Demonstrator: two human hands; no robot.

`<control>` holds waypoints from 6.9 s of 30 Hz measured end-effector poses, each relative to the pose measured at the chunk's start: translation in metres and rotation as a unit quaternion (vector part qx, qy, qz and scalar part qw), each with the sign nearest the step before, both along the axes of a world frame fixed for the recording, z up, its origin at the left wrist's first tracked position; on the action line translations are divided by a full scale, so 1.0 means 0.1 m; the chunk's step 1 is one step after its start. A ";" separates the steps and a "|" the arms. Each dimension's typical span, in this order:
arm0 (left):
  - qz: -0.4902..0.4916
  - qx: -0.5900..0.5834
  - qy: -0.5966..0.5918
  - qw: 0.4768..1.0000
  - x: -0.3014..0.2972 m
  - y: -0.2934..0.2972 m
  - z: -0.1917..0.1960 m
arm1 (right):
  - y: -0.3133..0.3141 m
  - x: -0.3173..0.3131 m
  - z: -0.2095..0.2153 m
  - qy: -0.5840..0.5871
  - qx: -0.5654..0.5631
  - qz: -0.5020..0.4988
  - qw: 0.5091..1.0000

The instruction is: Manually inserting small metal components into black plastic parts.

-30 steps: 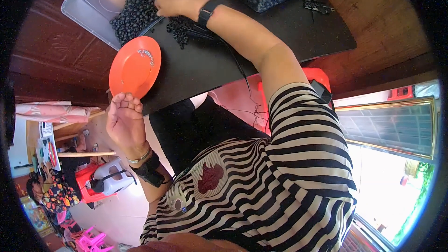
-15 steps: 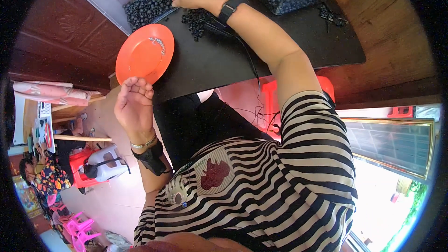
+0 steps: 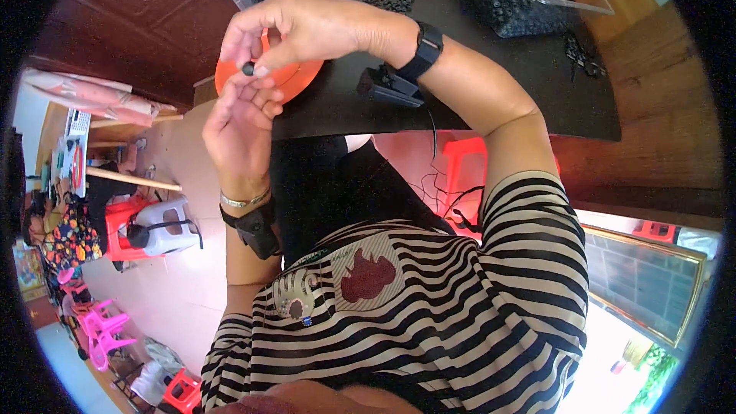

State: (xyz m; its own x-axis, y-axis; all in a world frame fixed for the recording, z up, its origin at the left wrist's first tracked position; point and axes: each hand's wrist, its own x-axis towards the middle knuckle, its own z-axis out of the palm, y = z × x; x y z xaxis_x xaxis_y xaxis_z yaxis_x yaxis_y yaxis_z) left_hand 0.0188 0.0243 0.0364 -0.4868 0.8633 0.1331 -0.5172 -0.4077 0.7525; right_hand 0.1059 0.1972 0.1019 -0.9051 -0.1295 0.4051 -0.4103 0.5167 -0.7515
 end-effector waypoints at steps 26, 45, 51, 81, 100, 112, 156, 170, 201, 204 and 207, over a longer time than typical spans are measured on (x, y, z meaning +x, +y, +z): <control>0.037 0.049 -0.002 0.998 0.08 -0.06 -0.11 | -0.26 -0.03 -0.20 0.092 0.103 -0.050 0.989; 0.032 0.026 0.040 0.998 0.02 -0.13 -0.17 | -0.28 -0.06 -0.26 0.138 0.111 -0.037 0.983; 0.052 0.027 0.015 0.998 -0.12 -0.20 -0.20 | 0.42 -0.13 -0.23 0.119 0.166 -0.199 0.958; 0.069 0.014 -0.049 0.996 -0.27 -0.35 -0.34 | 0.29 -0.28 -0.65 -0.060 0.328 -0.184 0.925; 0.094 -0.031 0.022 0.995 -0.13 0.13 -0.07 | 0.14 -0.23 -0.42 -0.014 0.041 -0.111 0.993; -0.007 0.008 -0.028 1.000 -0.30 0.21 -0.14 | 0.14 -0.27 -0.50 0.154 0.193 -0.116 0.962; -0.028 0.023 -0.071 0.997 -0.16 0.16 -0.08 | -0.19 -0.19 -0.36 0.192 0.188 -0.153 0.951; -0.036 0.056 -0.033 0.997 -0.15 0.09 -0.12 | -0.26 -0.18 -0.43 0.138 -0.020 -0.120 0.983; 0.032 0.005 -0.066 0.997 -0.21 -0.18 -0.15 | 1.26 -0.14 -0.71 -0.175 0.375 -0.387 0.824; -0.001 0.025 -0.053 0.998 -0.23 -0.20 -0.16 | 1.26 -0.15 -0.68 -0.208 0.377 -0.377 0.820; 0.011 0.032 -0.057 0.998 -0.18 -0.20 -0.13 | 1.20 -0.25 -0.72 -0.104 0.345 -0.373 0.855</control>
